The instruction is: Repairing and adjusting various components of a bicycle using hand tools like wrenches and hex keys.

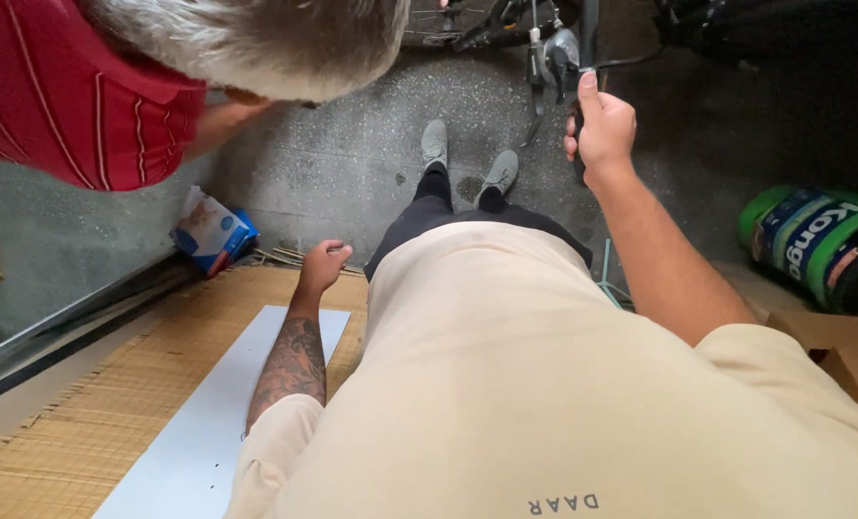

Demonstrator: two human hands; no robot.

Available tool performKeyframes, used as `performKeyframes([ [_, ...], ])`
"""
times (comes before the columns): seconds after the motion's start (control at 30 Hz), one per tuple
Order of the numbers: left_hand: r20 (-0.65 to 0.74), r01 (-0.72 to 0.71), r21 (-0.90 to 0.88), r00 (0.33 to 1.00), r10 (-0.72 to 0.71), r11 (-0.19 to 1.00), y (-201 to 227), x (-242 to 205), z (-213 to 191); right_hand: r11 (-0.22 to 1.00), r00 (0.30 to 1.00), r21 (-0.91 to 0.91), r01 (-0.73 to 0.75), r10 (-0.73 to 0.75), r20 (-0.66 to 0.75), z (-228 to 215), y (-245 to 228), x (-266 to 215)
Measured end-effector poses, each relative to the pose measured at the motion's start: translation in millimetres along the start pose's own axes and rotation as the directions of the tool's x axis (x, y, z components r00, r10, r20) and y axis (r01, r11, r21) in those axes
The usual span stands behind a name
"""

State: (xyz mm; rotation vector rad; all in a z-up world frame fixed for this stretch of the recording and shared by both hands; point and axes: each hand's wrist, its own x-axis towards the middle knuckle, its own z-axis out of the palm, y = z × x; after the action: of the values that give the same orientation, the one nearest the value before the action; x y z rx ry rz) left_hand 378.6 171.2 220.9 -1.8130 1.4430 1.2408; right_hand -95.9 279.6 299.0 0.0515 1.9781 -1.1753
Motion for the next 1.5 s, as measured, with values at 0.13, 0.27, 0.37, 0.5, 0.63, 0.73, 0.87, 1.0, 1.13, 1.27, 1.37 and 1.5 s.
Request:
performKeyframes([
  [0.13, -0.041, -0.050, -0.036, 0.998, 0.049, 0.998, -29, 34, 5, 0.999, 0.999, 0.040, -0.014, 0.013, 0.030, 5, 0, -3],
  [0.27, -0.029, -0.037, -0.068, 0.999, 0.035, 0.997, -22, 33, 3, 0.998, 0.997, 0.051, -0.048, 0.044, 0.067, 8, 3, -15],
  [0.37, -0.018, -0.061, -0.029, 0.998, 0.060, 0.998, -31, 50, 9, 0.996, 0.995, 0.047, -0.070, 0.066, 0.075, 9, 5, -23],
  [0.5, 0.018, -0.087, -0.025, 0.996, 0.088, 0.996, -37, 64, 12, 0.993, 0.998, 0.096, 0.064, -0.065, 0.003, 13, 36, -12],
  [0.63, 0.011, -0.117, 0.049, 0.993, 0.116, 0.992, -6, 69, 20, 0.992, 0.999, 0.127, 0.011, -0.016, 0.038, 15, 32, -15],
  [0.73, 0.013, -0.210, 0.071, 0.978, 0.210, 0.975, 32, 54, 18, 0.990, 0.999, 0.138, 0.010, -0.014, 0.032, 20, 38, -12],
  [0.87, -0.007, -0.292, 0.079, 0.956, 0.294, 0.953, 69, 32, 11, 0.995, 1.000, 0.098, 0.027, -0.028, 0.005, 27, 43, -11],
  [1.0, 0.026, -0.230, 0.087, 0.973, 0.228, 0.969, 69, 37, 8, 0.997, 1.000, 0.071, 0.024, -0.023, -0.006, 33, 43, -17],
  [1.13, 0.040, -0.239, 0.110, 0.971, 0.236, 0.965, 48, 41, 11, 0.996, 1.000, 0.088, 0.002, -0.004, 0.026, 32, 43, -18],
  [1.27, 0.033, -0.233, 0.127, 0.972, 0.231, 0.964, 45, 44, 12, 0.999, 1.000, 0.041, 0.016, -0.017, 0.023, 34, 42, -14],
  [1.37, 0.031, -0.270, 0.022, 0.963, 0.269, 0.963, 69, 25, 5, 1.000, 0.999, 0.018, 0.010, -0.010, 0.032, 28, 35, -13],
  [1.5, 0.017, -0.362, -0.083, 0.931, 0.365, 0.928, 106, 7, -7, 0.998, 0.999, -0.037, 0.045, -0.044, 0.029, 29, 41, -8],
])
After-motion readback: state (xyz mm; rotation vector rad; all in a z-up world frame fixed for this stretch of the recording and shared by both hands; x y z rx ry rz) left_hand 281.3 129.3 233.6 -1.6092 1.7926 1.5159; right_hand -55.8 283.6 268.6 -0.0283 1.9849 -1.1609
